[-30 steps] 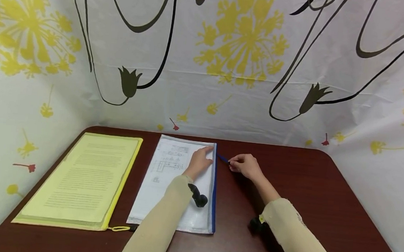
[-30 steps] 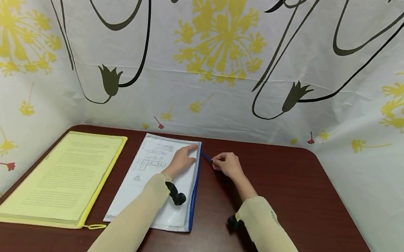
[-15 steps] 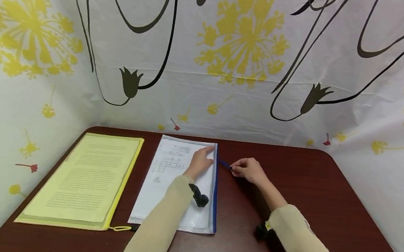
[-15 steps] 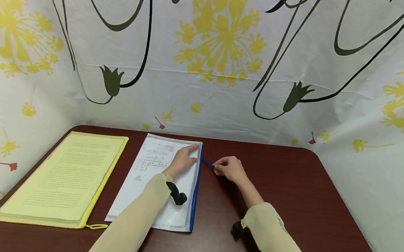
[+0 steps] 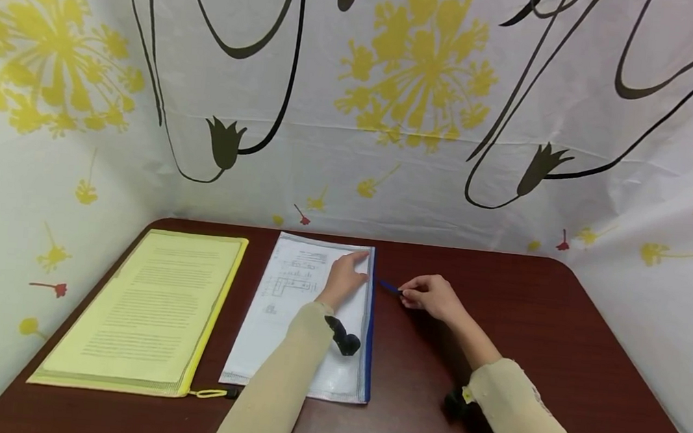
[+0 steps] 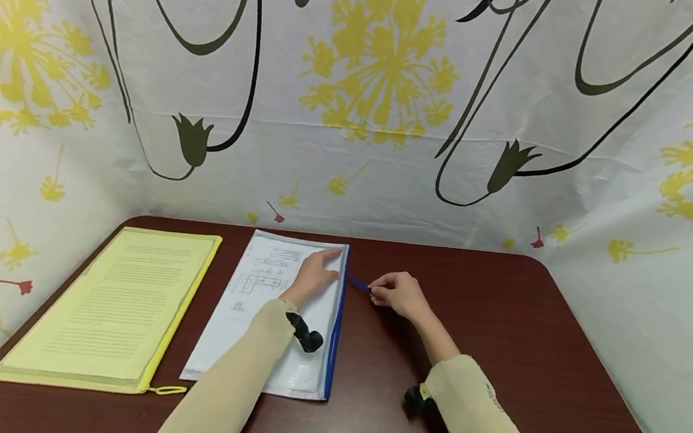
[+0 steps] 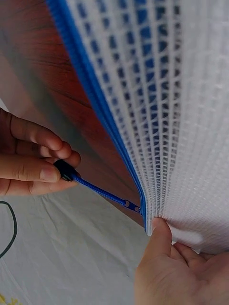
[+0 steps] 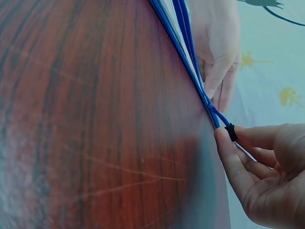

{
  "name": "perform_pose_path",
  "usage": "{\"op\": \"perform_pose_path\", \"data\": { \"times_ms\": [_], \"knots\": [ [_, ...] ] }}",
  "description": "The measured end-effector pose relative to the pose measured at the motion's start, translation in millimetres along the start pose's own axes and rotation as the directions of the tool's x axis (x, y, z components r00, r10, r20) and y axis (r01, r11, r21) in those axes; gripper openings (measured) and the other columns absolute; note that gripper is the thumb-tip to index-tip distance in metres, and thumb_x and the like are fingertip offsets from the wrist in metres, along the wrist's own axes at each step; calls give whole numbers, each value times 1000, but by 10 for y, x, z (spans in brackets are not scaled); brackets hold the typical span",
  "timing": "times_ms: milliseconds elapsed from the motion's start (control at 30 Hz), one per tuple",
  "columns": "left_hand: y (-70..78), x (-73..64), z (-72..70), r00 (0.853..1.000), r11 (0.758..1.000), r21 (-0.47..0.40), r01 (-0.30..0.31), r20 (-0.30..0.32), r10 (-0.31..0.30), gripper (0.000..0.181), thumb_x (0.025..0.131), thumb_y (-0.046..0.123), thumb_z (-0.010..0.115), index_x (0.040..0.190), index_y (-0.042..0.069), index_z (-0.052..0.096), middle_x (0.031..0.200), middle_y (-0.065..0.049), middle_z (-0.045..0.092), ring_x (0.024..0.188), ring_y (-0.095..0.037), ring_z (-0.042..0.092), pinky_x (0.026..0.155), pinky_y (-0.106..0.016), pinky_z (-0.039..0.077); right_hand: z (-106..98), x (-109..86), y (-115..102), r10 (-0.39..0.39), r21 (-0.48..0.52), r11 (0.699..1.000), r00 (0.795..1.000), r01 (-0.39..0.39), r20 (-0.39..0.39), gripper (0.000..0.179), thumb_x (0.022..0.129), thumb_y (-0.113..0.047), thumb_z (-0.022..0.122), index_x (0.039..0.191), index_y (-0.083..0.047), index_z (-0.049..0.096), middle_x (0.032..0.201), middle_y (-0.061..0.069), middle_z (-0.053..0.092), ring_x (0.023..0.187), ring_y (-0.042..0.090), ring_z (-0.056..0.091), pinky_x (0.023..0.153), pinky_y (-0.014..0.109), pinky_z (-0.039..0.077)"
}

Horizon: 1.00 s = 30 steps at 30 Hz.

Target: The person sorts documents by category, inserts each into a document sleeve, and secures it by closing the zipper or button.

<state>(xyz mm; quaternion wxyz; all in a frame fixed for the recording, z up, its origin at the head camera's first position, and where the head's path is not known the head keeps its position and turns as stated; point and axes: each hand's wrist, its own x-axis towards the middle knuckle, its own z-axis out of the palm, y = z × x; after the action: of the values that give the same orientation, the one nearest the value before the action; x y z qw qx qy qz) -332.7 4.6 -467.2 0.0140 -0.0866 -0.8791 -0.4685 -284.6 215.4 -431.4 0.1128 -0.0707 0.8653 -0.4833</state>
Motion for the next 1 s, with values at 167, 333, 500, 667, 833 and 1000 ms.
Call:
{"op": "perform_pose_path", "data": {
  "times_ms": [167,333,500,667,833,1000],
  "knots": [
    [12,12,5,1000,1000,-4,9,1,-9,56,85,-2,71,139,7,58,144,-13,58,138,-32,50,117,-41,40,-9,-5,-4,5,-5,1000,1000,-5,4,19,99,-1,56,107,10,70,105,24,71,83,13,72,76,30,63],
    [19,25,7,1000,999,-28,25,7,-25,57,85,-3,70,139,7,57,144,-13,57,139,-31,49,116,-41,41,-19,-19,4,-3,-22,1000,1000,4,12,19,99,0,55,107,9,70,106,23,71,83,13,72,75,29,63],
    [16,52,19,999,998,-40,46,2,-46,57,85,-3,70,139,8,58,145,-13,57,138,-32,49,116,-41,41,-22,-58,-4,-6,-26,1000,999,7,40,19,99,-1,56,108,10,70,106,25,70,85,16,73,76,31,63],
    [19,36,11,999,998,-40,48,2,-48,57,84,-4,70,139,7,58,145,-13,56,138,-32,49,115,-42,41,-20,-141,-2,-1,-22,1000,996,3,89,19,99,-1,57,107,9,70,104,23,70,84,17,74,76,31,63],
    [15,26,-5,1000,999,-39,26,-1,-27,57,83,-4,71,138,6,59,143,-14,58,137,-32,49,115,-43,42,-27,-239,4,-51,-19,998,984,55,172,20,99,-1,56,108,11,69,102,22,71,86,18,73,76,31,63],
    [11,30,-30,1000,999,-35,24,-2,-24,56,84,-4,71,138,6,59,143,-13,58,138,-32,49,116,-42,40,-32,-337,-1,-54,-22,998,966,62,255,18,97,-1,58,105,10,70,96,18,72,84,17,72,75,30,63]
  ]
}}
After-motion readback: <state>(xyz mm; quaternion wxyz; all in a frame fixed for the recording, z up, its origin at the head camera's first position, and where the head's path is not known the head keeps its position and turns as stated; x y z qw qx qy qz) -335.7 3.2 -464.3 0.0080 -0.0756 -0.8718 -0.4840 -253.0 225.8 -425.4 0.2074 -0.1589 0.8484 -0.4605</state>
